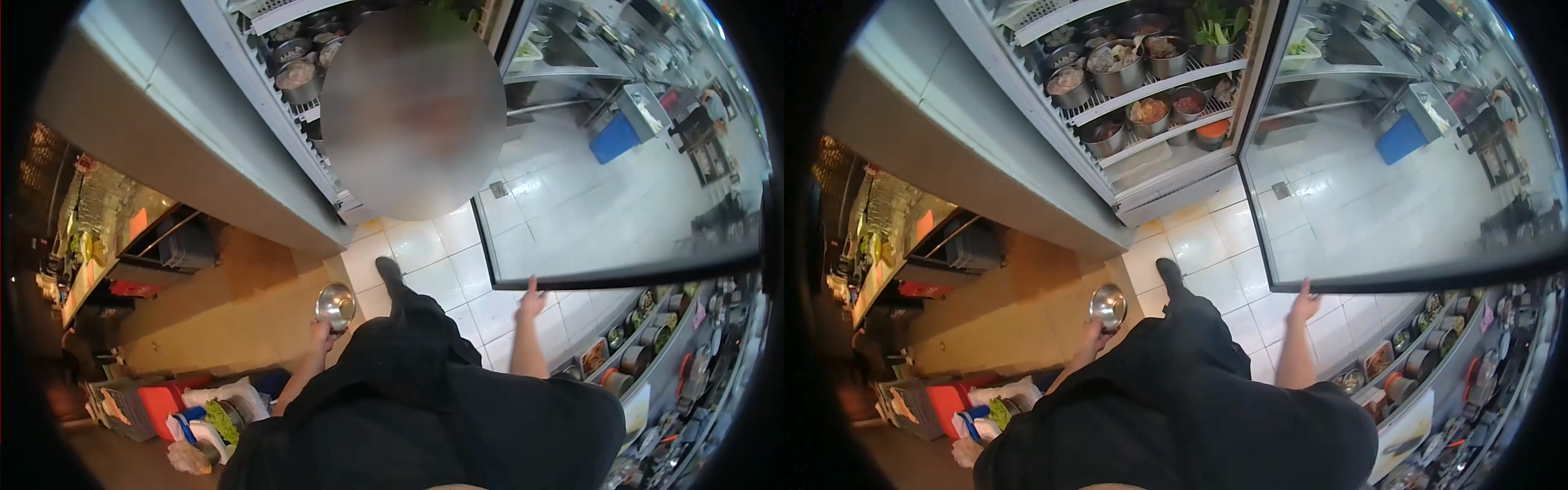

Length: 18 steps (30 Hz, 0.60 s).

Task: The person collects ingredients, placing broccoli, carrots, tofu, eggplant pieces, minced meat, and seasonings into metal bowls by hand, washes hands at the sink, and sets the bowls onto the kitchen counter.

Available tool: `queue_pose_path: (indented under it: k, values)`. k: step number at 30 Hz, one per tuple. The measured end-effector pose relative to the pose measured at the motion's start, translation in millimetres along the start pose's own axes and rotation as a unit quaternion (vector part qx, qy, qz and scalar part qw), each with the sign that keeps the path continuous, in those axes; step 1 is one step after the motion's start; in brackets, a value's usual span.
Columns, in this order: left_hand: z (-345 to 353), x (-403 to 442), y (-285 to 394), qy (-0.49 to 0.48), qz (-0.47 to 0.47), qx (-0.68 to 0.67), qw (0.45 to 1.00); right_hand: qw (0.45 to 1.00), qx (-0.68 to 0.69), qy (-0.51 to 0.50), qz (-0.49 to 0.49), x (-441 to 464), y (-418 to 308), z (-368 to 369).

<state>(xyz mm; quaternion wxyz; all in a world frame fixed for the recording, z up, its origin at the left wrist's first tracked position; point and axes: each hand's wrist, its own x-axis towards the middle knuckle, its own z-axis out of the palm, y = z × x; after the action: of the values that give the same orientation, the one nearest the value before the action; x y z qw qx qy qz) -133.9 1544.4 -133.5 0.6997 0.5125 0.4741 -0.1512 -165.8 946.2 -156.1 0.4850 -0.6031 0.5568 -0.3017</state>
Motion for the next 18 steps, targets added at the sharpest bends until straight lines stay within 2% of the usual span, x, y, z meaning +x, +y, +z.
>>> queue_pose_path:
  k: [1, 2, 3, 4, 5, 6, 7, 9, 10, 12, 13, 14, 15, 16, 17, 18]
  values:
    - [1.4, 12.1, 4.4, -0.031, -0.021, -0.021, 0.999, 0.986, 0.007, -0.055, 0.155, -8.9, 0.1, 24.1]
    - [8.1, 23.0, 9.2, -0.061, -0.041, -0.040, 0.997, 0.945, 0.014, -0.105, 0.308, -33.1, 3.2, 58.1]
    - [23.7, 26.1, 17.1, -0.044, -0.049, -0.045, 0.997, 0.954, -0.125, -0.230, 0.148, -48.1, -12.3, 102.0]
    - [42.4, 30.0, 27.8, -0.039, -0.054, -0.046, 0.997, 0.904, -0.256, -0.343, -0.018, -57.9, -42.9, 157.1]
    - [60.7, 31.0, 42.0, -0.054, -0.057, -0.025, 0.997, 0.855, -0.260, -0.353, -0.277, -63.3, -77.6, 215.1]
    - [79.0, 33.8, 54.8, -0.069, -0.064, 0.000, 0.996, 0.832, -0.171, -0.347, -0.397, -61.8, -111.7, 274.6]
    - [102.3, 41.3, 65.9, -0.060, -0.077, 0.009, 0.995, 0.819, -0.112, -0.403, -0.392, -62.4, -167.4, 330.3]
    - [159.8, 60.3, 91.4, 0.012, -0.036, 0.113, 0.993, 0.735, -0.094, -0.435, -0.512, -50.0, -256.0, 423.0]
    - [186.1, 73.2, 105.4, -0.019, -0.013, 0.158, 0.987, 0.692, -0.191, -0.445, -0.536, -47.3, -300.0, 458.3]
    - [231.1, 117.1, 122.6, -0.072, 0.061, 0.247, 0.964, 0.595, -0.248, -0.506, -0.573, -36.2, -342.1, 526.6]
    - [248.5, 145.8, 126.0, -0.094, 0.111, 0.295, 0.944, 0.520, -0.337, -0.555, -0.554, -41.9, -360.8, 541.5]
    - [283.1, 136.6, 152.0, -0.098, 0.146, 0.319, 0.931, 0.438, -0.419, -0.594, -0.530, -43.4, -376.7, 556.5]
    - [319.5, 121.9, 180.5, -0.104, 0.182, 0.342, 0.916, 0.428, -0.364, -0.535, -0.631, -18.1, -294.2, 613.5]
    - [336.6, 139.9, 185.4, -0.109, 0.269, 0.387, 0.875, 0.390, -0.408, -0.552, -0.613, -30.5, -324.2, 594.4]
    - [351.9, 156.9, 188.8, -0.112, 0.354, 0.427, 0.825, 0.388, -0.396, -0.548, -0.626, -27.1, -311.5, 604.0]
    - [374.8, 146.9, 208.4, -0.109, 0.353, 0.422, 0.828, 0.385, -0.382, -0.545, -0.639, -21.9, -294.6, 612.8]
